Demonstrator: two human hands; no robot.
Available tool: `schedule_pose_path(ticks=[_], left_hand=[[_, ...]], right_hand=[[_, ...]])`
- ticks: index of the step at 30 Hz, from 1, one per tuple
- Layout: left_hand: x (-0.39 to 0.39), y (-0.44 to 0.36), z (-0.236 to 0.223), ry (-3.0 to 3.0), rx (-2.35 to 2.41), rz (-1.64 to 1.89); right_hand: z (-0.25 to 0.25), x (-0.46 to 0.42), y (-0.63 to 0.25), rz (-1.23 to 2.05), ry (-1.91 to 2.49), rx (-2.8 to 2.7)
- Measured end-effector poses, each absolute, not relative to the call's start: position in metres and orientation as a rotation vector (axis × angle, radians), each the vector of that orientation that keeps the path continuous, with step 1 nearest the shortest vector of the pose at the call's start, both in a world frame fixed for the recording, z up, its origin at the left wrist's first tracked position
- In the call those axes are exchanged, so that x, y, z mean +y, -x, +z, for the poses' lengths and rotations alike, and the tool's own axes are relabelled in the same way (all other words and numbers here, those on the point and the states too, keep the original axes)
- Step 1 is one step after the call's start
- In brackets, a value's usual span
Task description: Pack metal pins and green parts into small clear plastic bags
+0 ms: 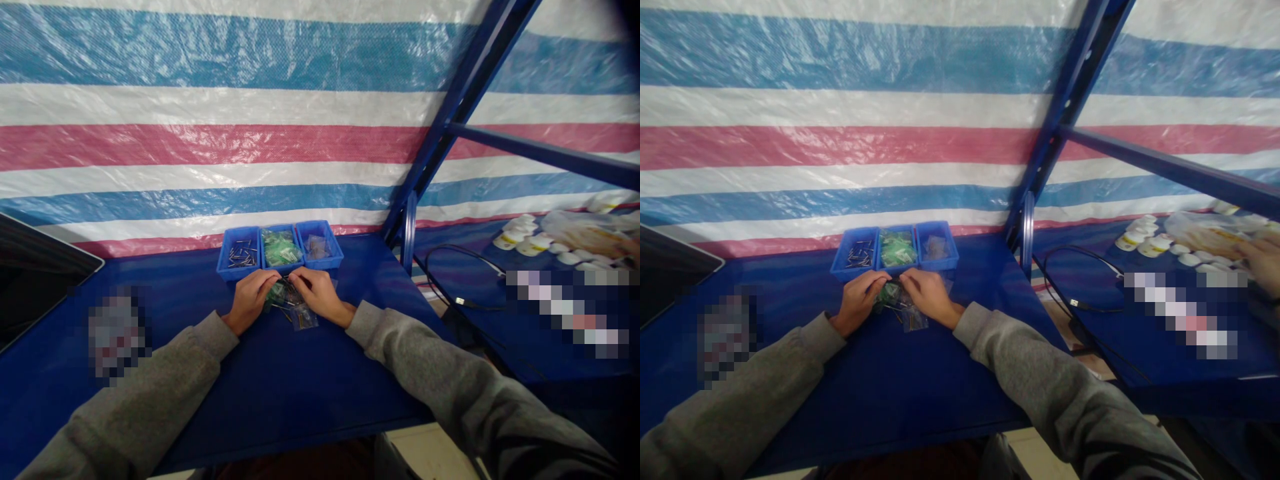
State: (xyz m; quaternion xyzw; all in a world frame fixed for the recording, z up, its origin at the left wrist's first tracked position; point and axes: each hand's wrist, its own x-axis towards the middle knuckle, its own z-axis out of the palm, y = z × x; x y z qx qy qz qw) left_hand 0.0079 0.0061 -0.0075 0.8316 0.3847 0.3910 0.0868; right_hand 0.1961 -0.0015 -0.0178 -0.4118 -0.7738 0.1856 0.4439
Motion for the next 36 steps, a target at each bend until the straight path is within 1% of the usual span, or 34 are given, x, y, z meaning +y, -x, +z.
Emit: schedule_pose_path(ticks=[13, 20, 31, 36], left_hand=[[0.01, -0.004, -0.012, -2.451, 1.055, 1.197], [0.007, -0.007, -0.013, -2.361, 1.198, 1.292], [0.005, -0.007, -0.003, -2.364, 1.174, 1.363], [0.004, -0.009, -0.003, -2.311, 1.246, 1.446]], right_hand=[[-0.018, -0.002, -0.196, 0.473, 1.038, -1.922], [-0.019, -0.001, -0.196, 0.482, 1.031, -1.911], [-0.018, -0.002, -0.196, 0.47, 1.038, -1.925], [-0.018, -0.002, -0.196, 0.464, 1.023, -1.926]])
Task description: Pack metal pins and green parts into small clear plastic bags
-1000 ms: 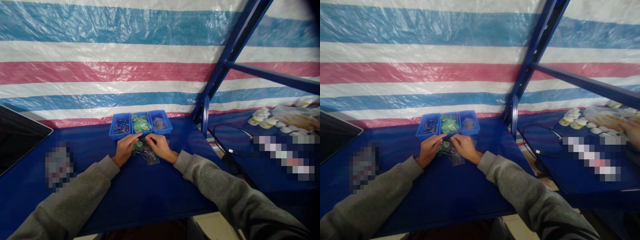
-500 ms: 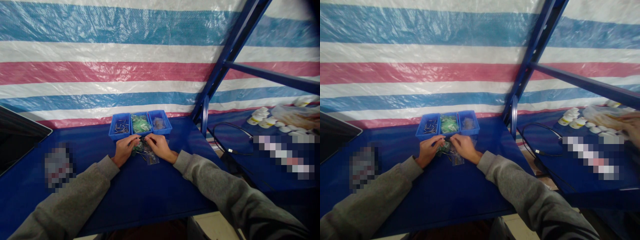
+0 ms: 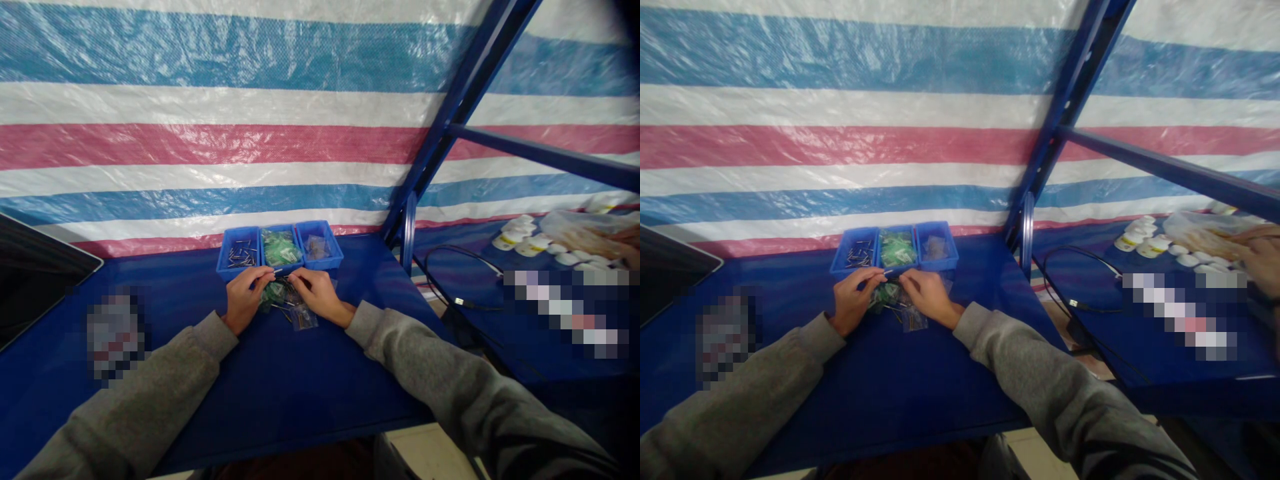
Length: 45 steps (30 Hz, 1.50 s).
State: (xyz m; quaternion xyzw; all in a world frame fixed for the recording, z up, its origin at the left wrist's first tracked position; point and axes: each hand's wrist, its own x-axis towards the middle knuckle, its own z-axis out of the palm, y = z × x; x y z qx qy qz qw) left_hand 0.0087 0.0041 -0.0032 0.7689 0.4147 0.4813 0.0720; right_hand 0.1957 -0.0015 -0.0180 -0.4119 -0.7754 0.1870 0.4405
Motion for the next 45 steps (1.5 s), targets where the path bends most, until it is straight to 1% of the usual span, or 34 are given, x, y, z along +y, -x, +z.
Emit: schedule_pose_path(ticks=[10, 16, 21, 28, 39, 45], left_hand=[[0.0032, -0.0091, -0.0017, -2.42, 1.105, 1.329], [0.0041, -0.008, -0.0076, -2.44, 1.083, 1.224], [0.0034, -0.0088, -0.008, -2.444, 1.086, 1.215], [0.005, -0.0104, -0.0084, -2.495, 1.11, 1.053], [0.0029, -0.0118, -0.0052, -2.56, 1.098, 1.058], [0.0029, -0.0122, -0.0051, -2.586, 1.093, 1.051]], right_hand=[[-0.0153, -0.0034, -0.196, 0.462, 1.03, -1.904], [-0.016, -0.0021, -0.1961, 0.486, 1.029, -1.907], [-0.0168, -0.0028, -0.1962, 0.489, 0.985, -1.941], [-0.0163, -0.0032, -0.1952, 0.488, 0.969, -1.937], [-0.0177, -0.0008, -0.1946, 0.487, 0.926, -2.089], [-0.0236, 0.001, -0.194, 0.407, 0.954, -2.214]])
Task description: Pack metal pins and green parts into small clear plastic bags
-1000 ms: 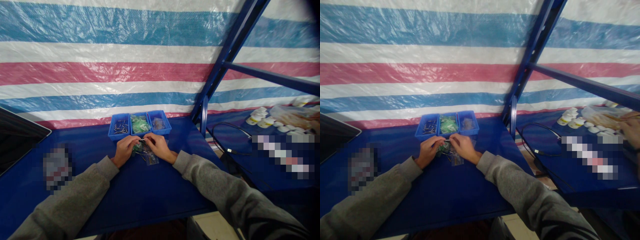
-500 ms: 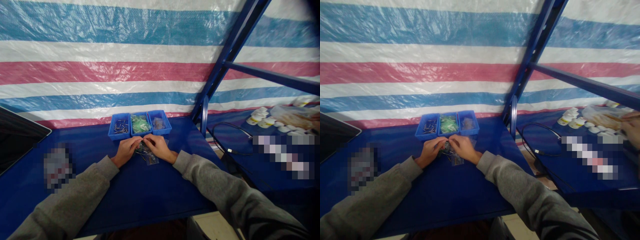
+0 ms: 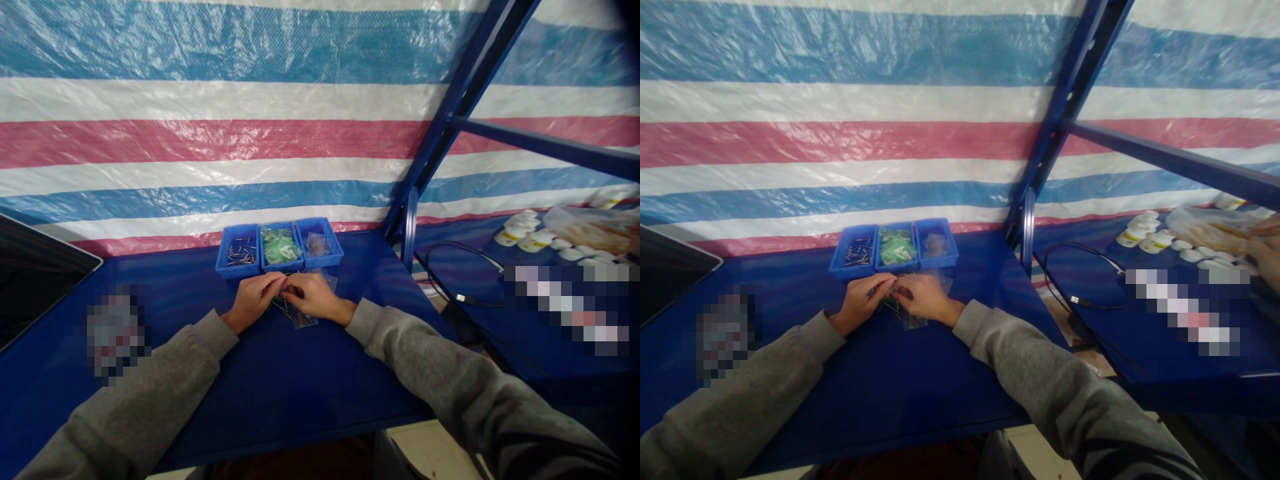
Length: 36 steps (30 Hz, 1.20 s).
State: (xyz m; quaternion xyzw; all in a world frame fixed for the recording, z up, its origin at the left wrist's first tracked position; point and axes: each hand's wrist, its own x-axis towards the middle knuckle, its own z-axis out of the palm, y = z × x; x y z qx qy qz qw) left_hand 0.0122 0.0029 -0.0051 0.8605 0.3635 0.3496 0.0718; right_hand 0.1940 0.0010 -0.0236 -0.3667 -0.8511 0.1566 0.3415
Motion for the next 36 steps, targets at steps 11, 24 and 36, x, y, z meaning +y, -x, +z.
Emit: schedule_pose_path(ticks=[11, 24, 36], left_hand=[[0.002, -0.013, -0.005, -2.581, 1.103, 1.071], [0.004, -0.012, -0.006, -2.483, 1.231, 1.228], [0.004, -0.012, -0.005, -2.487, 1.211, 1.245]], right_hand=[[-0.024, 0.002, -0.194, 0.367, 0.943, -2.224], [-0.009, -0.007, -0.205, 0.137, 0.802, -2.592], [0.0, -0.014, -0.194, -0.067, 0.905, -2.812]])
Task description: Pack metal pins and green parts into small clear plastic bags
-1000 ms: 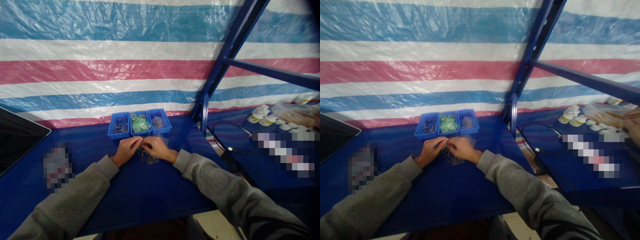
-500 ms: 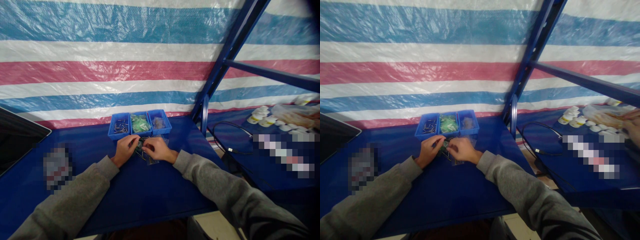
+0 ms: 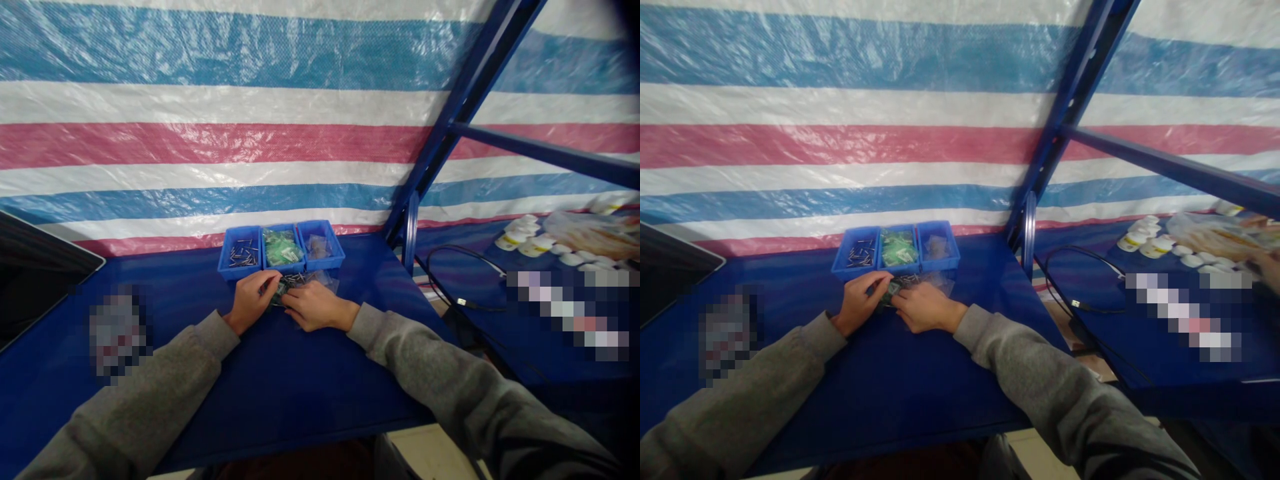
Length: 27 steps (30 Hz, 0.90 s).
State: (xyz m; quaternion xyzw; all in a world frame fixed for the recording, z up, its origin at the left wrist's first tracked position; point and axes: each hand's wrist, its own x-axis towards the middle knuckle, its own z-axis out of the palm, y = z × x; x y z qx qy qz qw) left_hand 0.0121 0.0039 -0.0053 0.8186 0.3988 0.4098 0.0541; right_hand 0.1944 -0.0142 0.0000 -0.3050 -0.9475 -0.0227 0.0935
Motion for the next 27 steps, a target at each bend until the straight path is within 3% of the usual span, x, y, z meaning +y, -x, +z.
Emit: schedule_pose_path(ticks=[27], left_hand=[[0.008, -0.011, -0.002, -2.501, 1.059, 1.173]], right_hand=[[-0.023, 0.001, -0.197, 0.408, 0.949, -1.947]])
